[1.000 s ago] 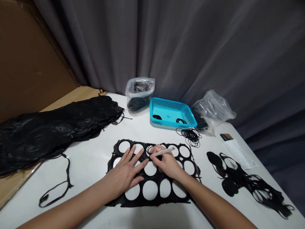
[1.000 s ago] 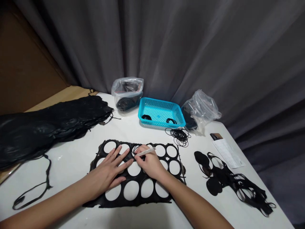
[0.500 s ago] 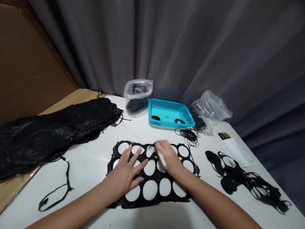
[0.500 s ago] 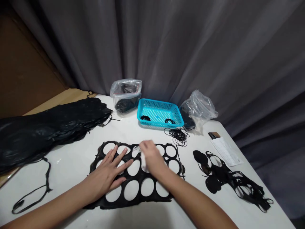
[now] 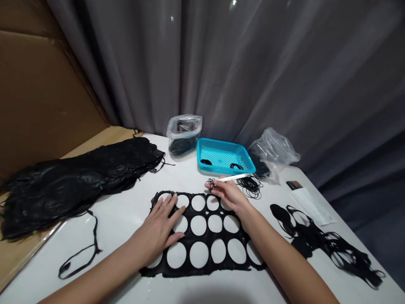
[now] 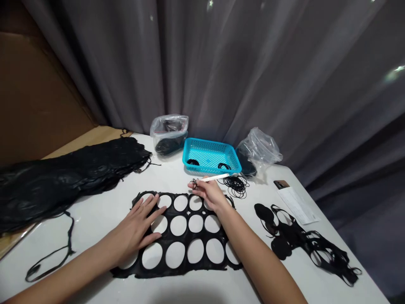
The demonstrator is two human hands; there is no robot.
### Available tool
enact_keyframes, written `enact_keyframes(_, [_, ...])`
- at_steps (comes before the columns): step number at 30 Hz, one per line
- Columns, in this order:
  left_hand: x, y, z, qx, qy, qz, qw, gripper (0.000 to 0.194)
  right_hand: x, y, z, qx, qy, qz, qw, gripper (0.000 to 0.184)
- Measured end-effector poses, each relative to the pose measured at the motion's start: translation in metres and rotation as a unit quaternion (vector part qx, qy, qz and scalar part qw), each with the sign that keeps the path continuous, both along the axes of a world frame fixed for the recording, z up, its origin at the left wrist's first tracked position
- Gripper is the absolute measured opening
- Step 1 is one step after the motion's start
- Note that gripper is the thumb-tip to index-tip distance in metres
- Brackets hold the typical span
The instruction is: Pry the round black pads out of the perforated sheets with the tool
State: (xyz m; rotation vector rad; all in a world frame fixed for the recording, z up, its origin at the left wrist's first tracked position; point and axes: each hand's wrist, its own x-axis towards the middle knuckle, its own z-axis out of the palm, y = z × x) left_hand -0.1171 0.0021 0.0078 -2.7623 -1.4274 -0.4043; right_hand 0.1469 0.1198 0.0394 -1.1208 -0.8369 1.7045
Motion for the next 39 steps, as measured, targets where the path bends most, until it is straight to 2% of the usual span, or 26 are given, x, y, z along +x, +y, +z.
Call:
enact_keyframes(2, [-0.008,-0.004,-0.001,0.007,-0.003,0.0,1.0,0.059,-0.021,-0.004,0.001,-0.013,0.06,0.026,0.998,0.036])
enact_keyframes(4, [-0.014,-0.008,-0.002,0.007,-0.006,-0.003,1.0,0.056,-0.039,-0.013,-0.001,-0.006,0.074,0.087,0.994,0.032])
enact_keyframes(7, [-0.018,-0.014,-0.002,0.004,-0.003,-0.009,1.0,0.055,-0.06,-0.03,-0.008,0.07,-0.029,0.187,0.979,0.023])
enact_keyframes(9, [-0.018,-0.016,-0.003,0.004,-0.004,-0.006,1.0,0.057,-0.068,-0.04,-0.014,0.164,-0.148,0.217,0.951,0.017])
enact_keyframes(11, [-0.017,-0.017,-0.005,0.001,-0.008,-0.002,1.0,0.059,-0.071,-0.046,-0.018,0.244,-0.235,0.224,0.914,0.014])
enact_keyframes(13, [-0.016,-0.017,-0.007,-0.004,-0.01,-0.001,1.0,0.06,-0.072,-0.048,-0.019,0.285,-0.269,0.226,0.892,0.014])
enact_keyframes(21, [-0.014,-0.018,-0.013,0.003,-0.019,0.006,1.0,0.058,-0.072,-0.047,-0.017,0.321,-0.297,0.234,0.868,0.016])
enact_keyframes(25, [-0.014,-0.018,-0.012,0.006,-0.01,0.007,1.0,0.058,-0.072,-0.047,-0.017,0.331,-0.31,0.226,0.862,0.017])
enact_keyframes(28, [-0.014,-0.018,-0.01,0.004,-0.011,0.007,1.0,0.059,-0.071,-0.047,-0.017,0.356,-0.324,0.222,0.848,0.02])
enact_keyframes(30, [-0.014,-0.018,-0.01,0.003,-0.01,0.006,1.0,0.06,-0.071,-0.051,-0.017,0.387,-0.342,0.22,0.828,0.02])
enact_keyframes(32, [-0.014,-0.018,-0.011,0.002,-0.013,0.005,1.0,0.06,-0.073,-0.059,-0.018,0.431,-0.368,0.221,0.793,0.018])
enact_keyframes(36, [-0.014,-0.019,-0.017,0.01,-0.026,0.008,1.0,0.058,-0.074,-0.068,-0.023,0.523,-0.447,0.24,0.685,0.013])
enact_keyframes(37, [-0.014,-0.019,-0.018,0.01,-0.026,0.012,1.0,0.057,-0.071,-0.063,-0.023,0.532,-0.464,0.235,0.669,0.014])
enact_keyframes(39, [-0.013,-0.019,-0.02,0.009,-0.026,0.019,0.999,0.055,-0.061,-0.046,-0.02,0.527,-0.49,0.179,0.671,0.014])
